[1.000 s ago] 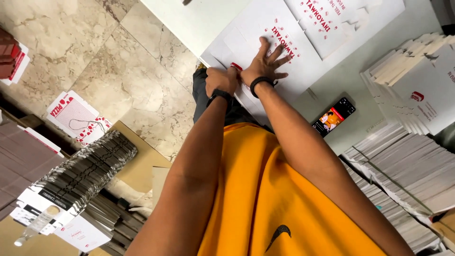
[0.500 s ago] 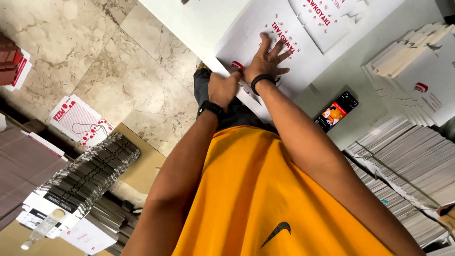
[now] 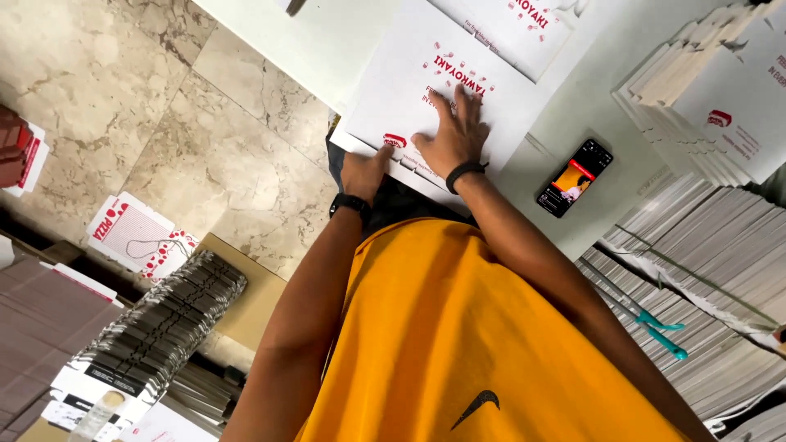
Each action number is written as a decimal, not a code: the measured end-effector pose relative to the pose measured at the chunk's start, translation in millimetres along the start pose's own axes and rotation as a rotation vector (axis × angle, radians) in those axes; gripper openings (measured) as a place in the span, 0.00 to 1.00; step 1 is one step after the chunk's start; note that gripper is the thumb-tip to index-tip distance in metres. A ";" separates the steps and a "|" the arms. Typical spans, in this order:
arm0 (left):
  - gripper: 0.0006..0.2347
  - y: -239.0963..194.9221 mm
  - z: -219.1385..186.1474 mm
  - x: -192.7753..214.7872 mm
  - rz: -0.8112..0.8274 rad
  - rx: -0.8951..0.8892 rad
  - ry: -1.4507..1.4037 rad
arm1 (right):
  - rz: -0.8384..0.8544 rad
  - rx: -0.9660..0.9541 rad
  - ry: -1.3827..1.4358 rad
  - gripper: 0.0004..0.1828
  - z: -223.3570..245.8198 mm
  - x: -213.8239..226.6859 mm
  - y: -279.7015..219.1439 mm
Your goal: Manually punching out pre-cut shapes from cardboard sheets and removing the excess material.
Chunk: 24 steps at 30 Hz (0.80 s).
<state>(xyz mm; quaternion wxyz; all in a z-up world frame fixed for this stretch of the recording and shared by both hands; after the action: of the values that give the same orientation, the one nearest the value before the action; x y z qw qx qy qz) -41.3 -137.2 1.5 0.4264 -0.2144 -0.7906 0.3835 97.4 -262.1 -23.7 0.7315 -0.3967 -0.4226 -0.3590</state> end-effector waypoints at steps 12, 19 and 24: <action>0.31 21.2 -15.1 12.1 0.100 -0.062 -0.278 | 0.479 -0.248 0.415 0.30 56.5 -30.2 7.4; 0.18 33.6 11.1 -2.3 -0.112 -0.123 -0.152 | 0.505 -0.292 0.343 0.27 66.4 -23.4 15.2; 0.25 2.9 -14.6 -22.4 -0.352 -0.305 -0.017 | 0.403 -0.268 0.252 0.23 -14.8 -121.0 46.1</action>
<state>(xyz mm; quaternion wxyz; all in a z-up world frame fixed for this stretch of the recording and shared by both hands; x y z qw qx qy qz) -16.8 -144.1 -7.2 0.4429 -0.1318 -0.8682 0.1810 95.4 -232.5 -150.7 0.7761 -0.5180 -0.1895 -0.3056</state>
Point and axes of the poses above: each hand's wrist, its own y-axis towards the middle knuckle, its own x-axis out of the back of the hand, z = x × y, the point moved 3 cm from there along y, towards the middle knuckle, and after that the axes turned 13 degrees about -z, right-handed, at the moved point
